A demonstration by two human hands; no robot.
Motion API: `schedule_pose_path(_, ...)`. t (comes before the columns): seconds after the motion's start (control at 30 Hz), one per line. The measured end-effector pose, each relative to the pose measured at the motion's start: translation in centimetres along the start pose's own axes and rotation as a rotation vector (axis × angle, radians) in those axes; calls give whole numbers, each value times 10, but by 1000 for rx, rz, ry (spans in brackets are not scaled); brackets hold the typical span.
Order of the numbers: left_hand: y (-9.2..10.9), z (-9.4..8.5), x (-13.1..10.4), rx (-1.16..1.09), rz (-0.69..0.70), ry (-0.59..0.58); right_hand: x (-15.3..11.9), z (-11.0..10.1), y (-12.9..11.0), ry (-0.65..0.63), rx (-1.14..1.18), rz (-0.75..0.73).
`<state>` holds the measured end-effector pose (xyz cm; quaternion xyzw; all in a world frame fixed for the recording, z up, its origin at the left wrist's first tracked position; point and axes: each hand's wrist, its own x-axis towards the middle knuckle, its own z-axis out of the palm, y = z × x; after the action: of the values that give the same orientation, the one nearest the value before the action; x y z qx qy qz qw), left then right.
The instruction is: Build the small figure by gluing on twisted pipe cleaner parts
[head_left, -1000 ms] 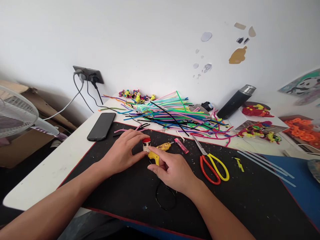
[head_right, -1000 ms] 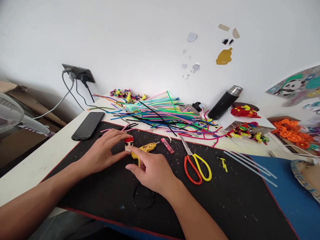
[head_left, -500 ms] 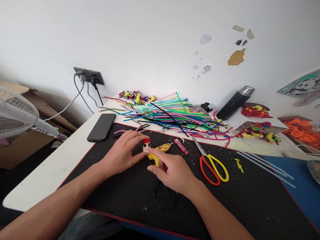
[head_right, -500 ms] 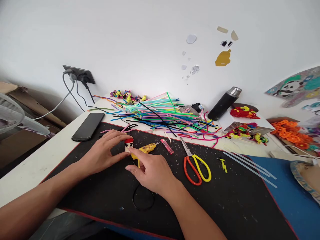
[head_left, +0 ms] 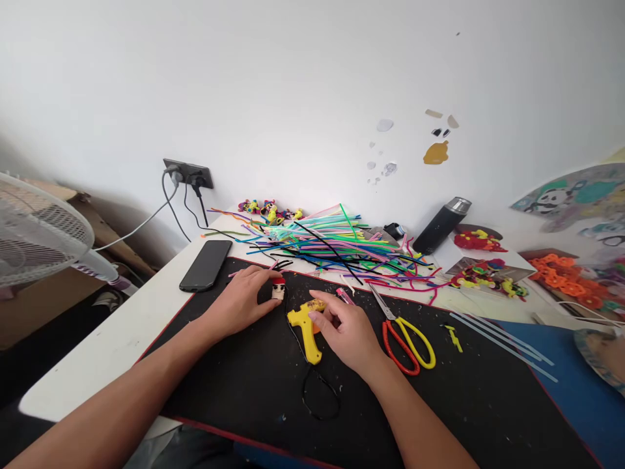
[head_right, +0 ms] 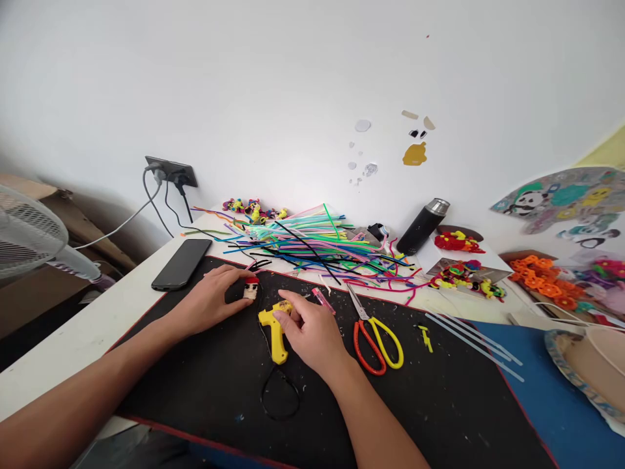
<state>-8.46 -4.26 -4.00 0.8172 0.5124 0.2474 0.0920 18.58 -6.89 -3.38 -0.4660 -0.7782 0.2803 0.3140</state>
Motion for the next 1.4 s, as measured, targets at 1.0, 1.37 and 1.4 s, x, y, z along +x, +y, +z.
schedule_pose_path(1.0,-29,-7,3,-99,-35,145,46,-7,35,337,93,31)
schedule_pose_path(1.37,-35,-20,9,-181,-452,373,43,-19,54,369,114,46)
schedule_pose_path(1.4,-35,-18,9,-176,-452,366,43,-18,55,354,102,40)
